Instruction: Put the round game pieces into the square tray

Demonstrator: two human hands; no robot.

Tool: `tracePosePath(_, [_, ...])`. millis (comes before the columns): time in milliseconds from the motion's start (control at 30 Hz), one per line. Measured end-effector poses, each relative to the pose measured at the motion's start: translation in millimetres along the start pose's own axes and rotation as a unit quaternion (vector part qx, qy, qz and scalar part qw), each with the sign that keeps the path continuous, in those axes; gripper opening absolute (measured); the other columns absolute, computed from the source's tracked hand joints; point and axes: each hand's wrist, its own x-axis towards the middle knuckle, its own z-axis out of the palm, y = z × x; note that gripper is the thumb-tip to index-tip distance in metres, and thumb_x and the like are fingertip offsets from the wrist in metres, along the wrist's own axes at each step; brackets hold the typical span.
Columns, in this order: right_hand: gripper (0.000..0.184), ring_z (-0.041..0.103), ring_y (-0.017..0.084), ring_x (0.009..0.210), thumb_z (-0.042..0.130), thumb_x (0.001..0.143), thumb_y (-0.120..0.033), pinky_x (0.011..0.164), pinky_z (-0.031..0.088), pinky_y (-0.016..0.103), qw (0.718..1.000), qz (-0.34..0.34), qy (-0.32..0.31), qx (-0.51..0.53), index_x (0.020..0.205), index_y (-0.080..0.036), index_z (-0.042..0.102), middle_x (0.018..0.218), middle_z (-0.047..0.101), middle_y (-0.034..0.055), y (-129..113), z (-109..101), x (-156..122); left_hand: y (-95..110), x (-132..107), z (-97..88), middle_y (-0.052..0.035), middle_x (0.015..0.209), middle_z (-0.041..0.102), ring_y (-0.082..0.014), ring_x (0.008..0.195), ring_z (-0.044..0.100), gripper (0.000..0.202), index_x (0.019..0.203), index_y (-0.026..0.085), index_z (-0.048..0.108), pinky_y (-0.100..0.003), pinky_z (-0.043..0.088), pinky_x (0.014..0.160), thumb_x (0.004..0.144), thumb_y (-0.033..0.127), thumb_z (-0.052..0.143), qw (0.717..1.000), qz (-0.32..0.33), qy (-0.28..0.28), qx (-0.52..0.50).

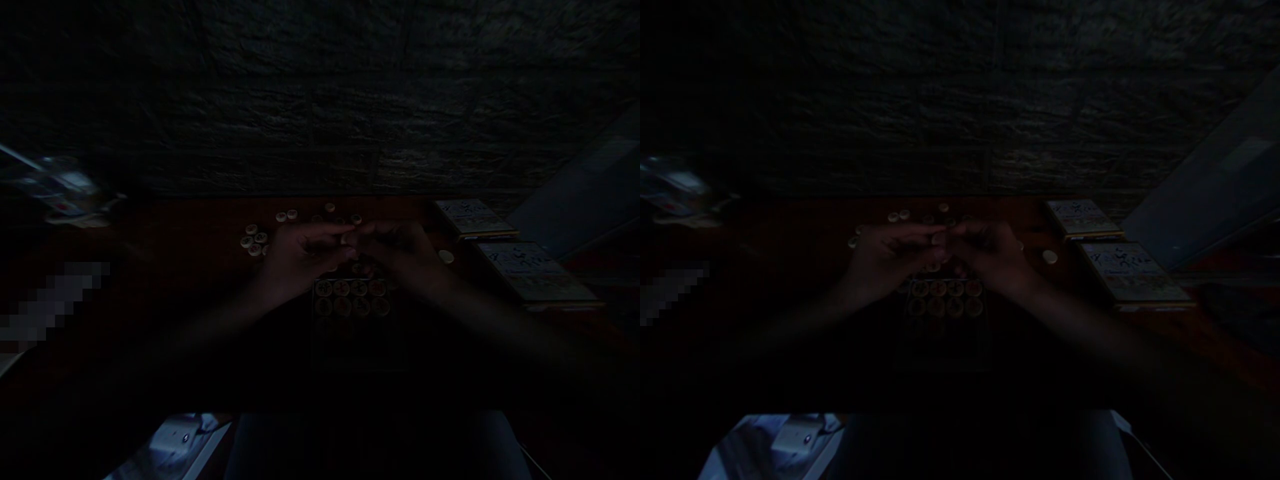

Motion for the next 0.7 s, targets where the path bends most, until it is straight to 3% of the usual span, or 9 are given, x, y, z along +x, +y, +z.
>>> tracePosePath(300, [0.033, 0.063, 0.010, 0.055, 0.087, 0.075, -0.044, 0.050, 0.052, 0.022, 1.000, -0.003, -0.012, 0.000, 0.092, -0.018, 0.079, 0.076, 0.076, 0.0025, 2.6, -1.7, 1.5, 3.1, 0.1, -3.5, -0.0064, 0.116, 0.079, -0.0227, 0.103, 0.077, 0.025, 0.116, 0.023, 0.079, -0.032, 0.062, 0.088, 0.093, 0.029, 0.071, 1.000, 0.011, 0.003, 0.015])
tracePosePath(700, [0.031, 0.063, 0.010, 0.054, 0.081, 0.082, -0.049, 0.050, 0.052, 0.021, 1.000, -0.020, -0.001, -0.021, 0.090, -0.019, 0.080, 0.076, 0.077, 0.0027, -0.2, -1.1, -0.7, 0.0, -0.5, -1.4, -0.0075, 0.105, 0.082, -0.0208, 0.090, 0.078, 0.030, 0.117, 0.020, 0.078, -0.029, 0.062, 0.080, 0.088, 0.029, 0.076, 1.000, 0.006, 0.001, 0.012])
